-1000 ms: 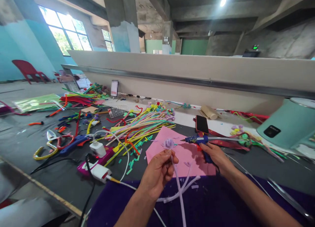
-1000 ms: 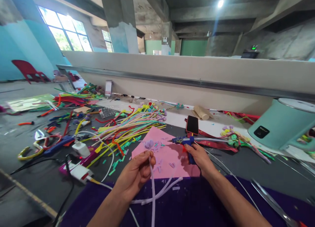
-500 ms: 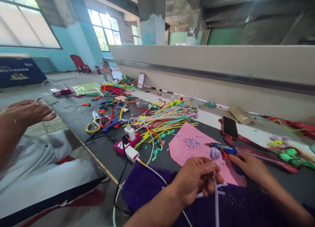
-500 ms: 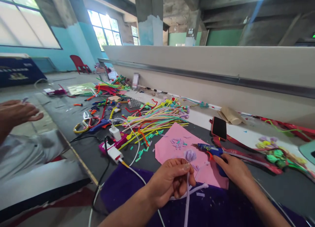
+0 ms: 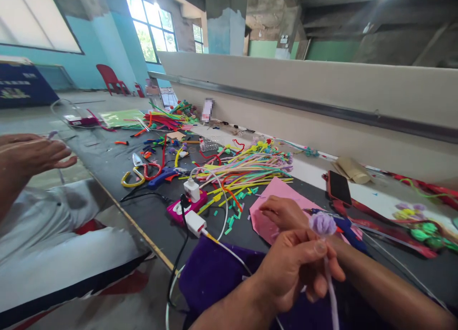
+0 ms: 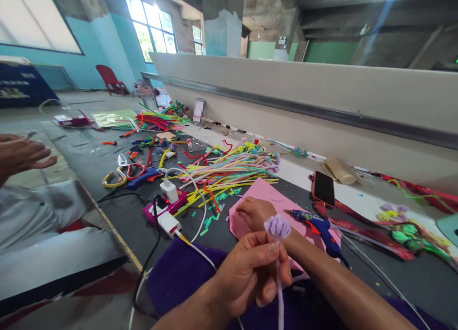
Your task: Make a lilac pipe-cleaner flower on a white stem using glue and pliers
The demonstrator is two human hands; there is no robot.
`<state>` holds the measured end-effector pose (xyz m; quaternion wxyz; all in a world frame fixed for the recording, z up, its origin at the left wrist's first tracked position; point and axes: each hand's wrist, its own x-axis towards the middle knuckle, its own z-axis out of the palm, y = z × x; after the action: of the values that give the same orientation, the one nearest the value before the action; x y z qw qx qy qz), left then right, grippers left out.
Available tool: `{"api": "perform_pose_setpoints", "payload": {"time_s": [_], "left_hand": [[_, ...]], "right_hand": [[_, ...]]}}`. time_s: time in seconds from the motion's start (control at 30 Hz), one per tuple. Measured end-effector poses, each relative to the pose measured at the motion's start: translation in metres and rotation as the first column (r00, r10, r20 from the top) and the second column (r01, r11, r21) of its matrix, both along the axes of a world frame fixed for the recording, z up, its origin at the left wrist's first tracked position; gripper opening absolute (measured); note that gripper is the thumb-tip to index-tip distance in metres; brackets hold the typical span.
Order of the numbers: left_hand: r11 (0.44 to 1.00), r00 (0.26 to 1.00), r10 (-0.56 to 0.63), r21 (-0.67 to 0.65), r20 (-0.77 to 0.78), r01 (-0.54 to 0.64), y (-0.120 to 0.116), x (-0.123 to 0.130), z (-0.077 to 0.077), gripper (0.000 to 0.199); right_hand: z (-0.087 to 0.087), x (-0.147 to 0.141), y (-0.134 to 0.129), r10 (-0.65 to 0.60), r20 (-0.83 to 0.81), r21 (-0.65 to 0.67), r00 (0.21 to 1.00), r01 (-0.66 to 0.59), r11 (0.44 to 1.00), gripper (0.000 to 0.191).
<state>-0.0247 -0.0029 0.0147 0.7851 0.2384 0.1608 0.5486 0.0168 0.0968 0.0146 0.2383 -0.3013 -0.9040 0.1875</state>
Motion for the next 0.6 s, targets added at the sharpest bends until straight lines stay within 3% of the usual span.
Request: {"api": "perform_pose_setpoints", "payload": {"time_s": [0.1,0.3,0.43,0.6], "left_hand": [[1.0,0.999,0.011,0.005,0.031,-0.012,0.0,-0.004,0.0,0.021],[0.999,0.999,-0.04,-0.008,0.021,0.04,-0.001,-0.009,0.001,0.018],[0.999,1.0,-0.028,-0.024,0.01,0.028,0.0,-0.009,0.002,0.018],[0.999,1.0,0.003,-0.032,0.001,-0.003,0.002,-0.007,0.001,0.019]], "right_hand": [[-0.011,-0.034,0.011,0.177,0.165,0.045,0.97,-0.186,0.981,0.025],[-0.026,-0.067,0.026,0.247,0.367,0.058,0.897,-0.287,0.956,0.012],[-0.025,-0.068,0.028,0.245,0.396,0.036,0.885,-0.282,0.959,0.017],[-0.019,-0.046,0.032,0.223,0.322,0.015,0.92,-0.241,0.97,0.016]]}}
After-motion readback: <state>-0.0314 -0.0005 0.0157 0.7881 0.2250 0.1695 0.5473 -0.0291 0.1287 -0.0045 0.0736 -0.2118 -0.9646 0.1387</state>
